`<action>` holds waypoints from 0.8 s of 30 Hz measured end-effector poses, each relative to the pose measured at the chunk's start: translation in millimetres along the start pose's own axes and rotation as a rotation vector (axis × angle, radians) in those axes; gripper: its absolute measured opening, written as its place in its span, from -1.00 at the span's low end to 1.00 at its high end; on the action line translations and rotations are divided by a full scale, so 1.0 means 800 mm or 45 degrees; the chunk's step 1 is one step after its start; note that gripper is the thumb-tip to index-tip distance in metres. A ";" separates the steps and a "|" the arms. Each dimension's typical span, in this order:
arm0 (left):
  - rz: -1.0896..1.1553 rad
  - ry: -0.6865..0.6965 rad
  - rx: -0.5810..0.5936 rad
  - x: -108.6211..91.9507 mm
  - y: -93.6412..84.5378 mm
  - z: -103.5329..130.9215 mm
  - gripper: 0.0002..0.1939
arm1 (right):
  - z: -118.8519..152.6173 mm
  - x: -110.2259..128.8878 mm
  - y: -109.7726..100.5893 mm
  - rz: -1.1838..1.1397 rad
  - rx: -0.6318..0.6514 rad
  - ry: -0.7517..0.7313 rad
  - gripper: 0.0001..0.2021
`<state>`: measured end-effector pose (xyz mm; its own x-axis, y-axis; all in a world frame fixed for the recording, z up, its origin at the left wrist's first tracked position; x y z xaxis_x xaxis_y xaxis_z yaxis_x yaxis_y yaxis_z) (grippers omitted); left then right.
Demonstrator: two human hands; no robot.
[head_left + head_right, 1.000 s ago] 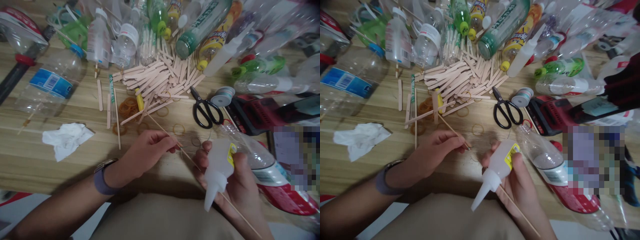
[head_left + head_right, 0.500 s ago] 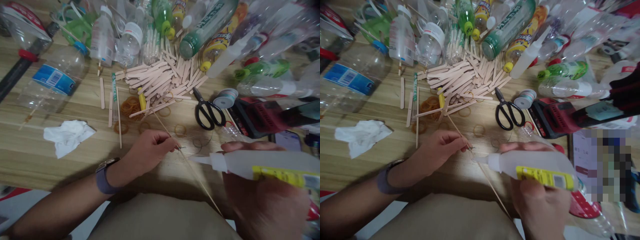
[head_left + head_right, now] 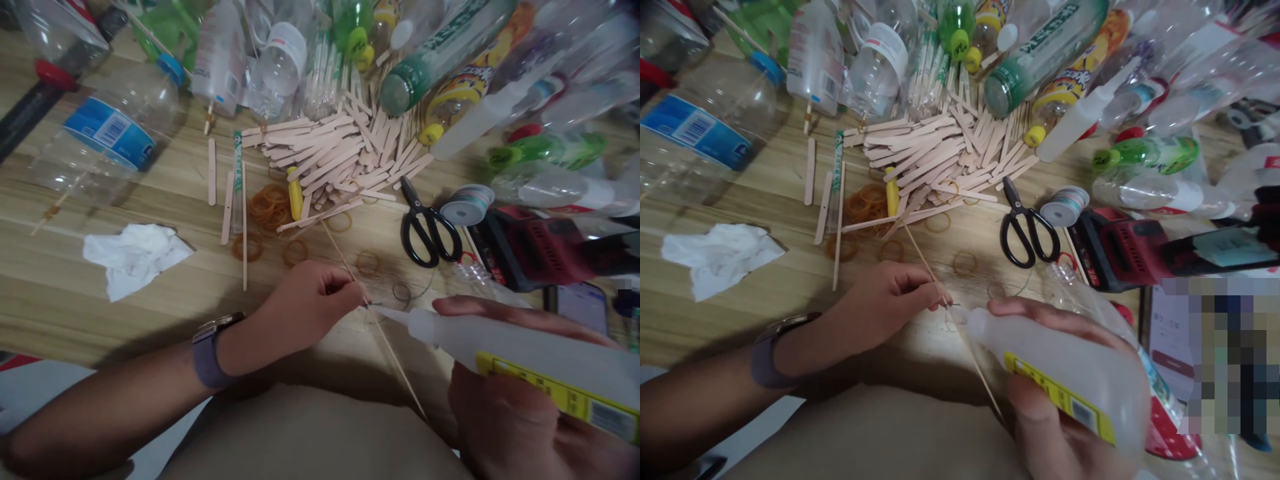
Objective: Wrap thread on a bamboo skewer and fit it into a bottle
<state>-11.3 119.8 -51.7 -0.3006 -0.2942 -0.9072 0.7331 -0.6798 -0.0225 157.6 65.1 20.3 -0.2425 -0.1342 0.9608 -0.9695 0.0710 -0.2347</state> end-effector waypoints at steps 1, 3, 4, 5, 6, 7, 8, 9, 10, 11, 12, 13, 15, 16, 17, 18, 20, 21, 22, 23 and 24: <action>0.002 -0.007 0.005 0.000 0.000 0.000 -0.70 | -0.001 0.000 0.002 -0.023 0.004 -0.007 -0.72; 0.002 -0.022 0.015 0.001 0.001 0.000 -0.69 | -0.001 -0.001 0.003 -0.051 0.006 -0.013 -0.72; 0.002 -0.023 0.020 0.001 0.001 0.000 -0.69 | -0.001 -0.001 0.003 -0.041 0.004 -0.009 -0.73; 0.001 -0.018 0.021 0.001 0.001 0.000 -0.69 | -0.001 -0.001 0.002 -0.016 0.008 -0.002 -0.73; 0.003 -0.008 0.020 0.001 0.001 0.000 -0.70 | -0.002 -0.002 0.002 0.010 0.017 0.010 -0.73; 0.005 0.002 0.019 0.001 0.002 0.000 -0.70 | -0.002 -0.003 0.002 0.033 0.030 0.020 -0.73; 0.008 0.011 0.020 0.001 0.002 0.000 -0.70 | -0.003 -0.003 0.002 0.049 0.042 0.020 -0.73; 0.014 0.019 0.023 0.001 0.002 0.000 -0.70 | -0.003 -0.003 0.002 0.054 0.055 0.009 -0.73; 0.019 0.022 0.025 0.001 0.003 0.000 -0.69 | -0.003 -0.002 0.003 0.049 0.065 -0.003 -0.72; 0.024 0.021 0.028 0.002 0.003 0.000 -0.69 | -0.003 -0.001 0.005 0.039 0.080 -0.015 -0.71; 0.028 0.021 0.029 0.002 0.003 0.000 -0.69 | -0.003 0.000 0.007 0.032 0.094 -0.023 -0.71; 0.028 0.021 0.028 0.002 0.003 0.000 -0.69 | -0.002 0.001 0.009 0.031 0.091 -0.022 -0.71; 0.020 0.019 0.032 0.001 0.004 0.000 -0.69 | -0.001 0.004 0.012 0.040 0.066 0.008 -0.72; 0.015 0.016 0.038 0.001 0.004 0.000 -0.69 | 0.000 0.005 0.012 0.056 0.050 0.034 -0.73; 0.012 0.011 0.043 0.001 0.004 -0.001 -0.69 | 0.000 0.006 0.012 0.083 0.041 0.059 -0.75; 0.011 0.006 0.046 0.000 0.005 -0.001 -0.68 | -0.001 0.007 0.012 0.114 0.039 0.085 -0.76; 0.013 0.002 0.049 0.000 0.005 -0.001 -0.67 | -0.002 0.006 0.011 0.158 0.069 0.124 -0.76; 0.014 0.003 0.049 -0.001 0.005 -0.001 -0.66 | -0.003 0.004 0.009 0.162 0.073 0.132 -0.75; 0.017 0.003 0.052 -0.001 0.005 -0.002 -0.66 | -0.003 0.003 0.007 0.148 0.070 0.122 -0.75; 0.020 0.005 0.055 -0.001 0.006 -0.002 -0.66 | -0.004 0.001 0.005 0.127 0.068 0.099 -0.74; 0.023 0.004 0.058 -0.001 0.006 -0.002 -0.66 | -0.003 0.000 0.003 0.106 0.065 0.068 -0.74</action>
<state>-6.8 117.9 -51.5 -0.2857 -0.3042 -0.9088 0.7099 -0.7042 0.0125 155.3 68.0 20.4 -0.3212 -0.0774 0.9438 -0.9470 0.0293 -0.3199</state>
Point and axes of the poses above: each hand's wrist, its own z-axis away from the middle knuckle, its own y-axis out of the palm, x = y × z, the point moved 8 cm from there along -z, towards the middle knuckle, and after that the axes turned 15 degrees about x, right-handed, at the moved point
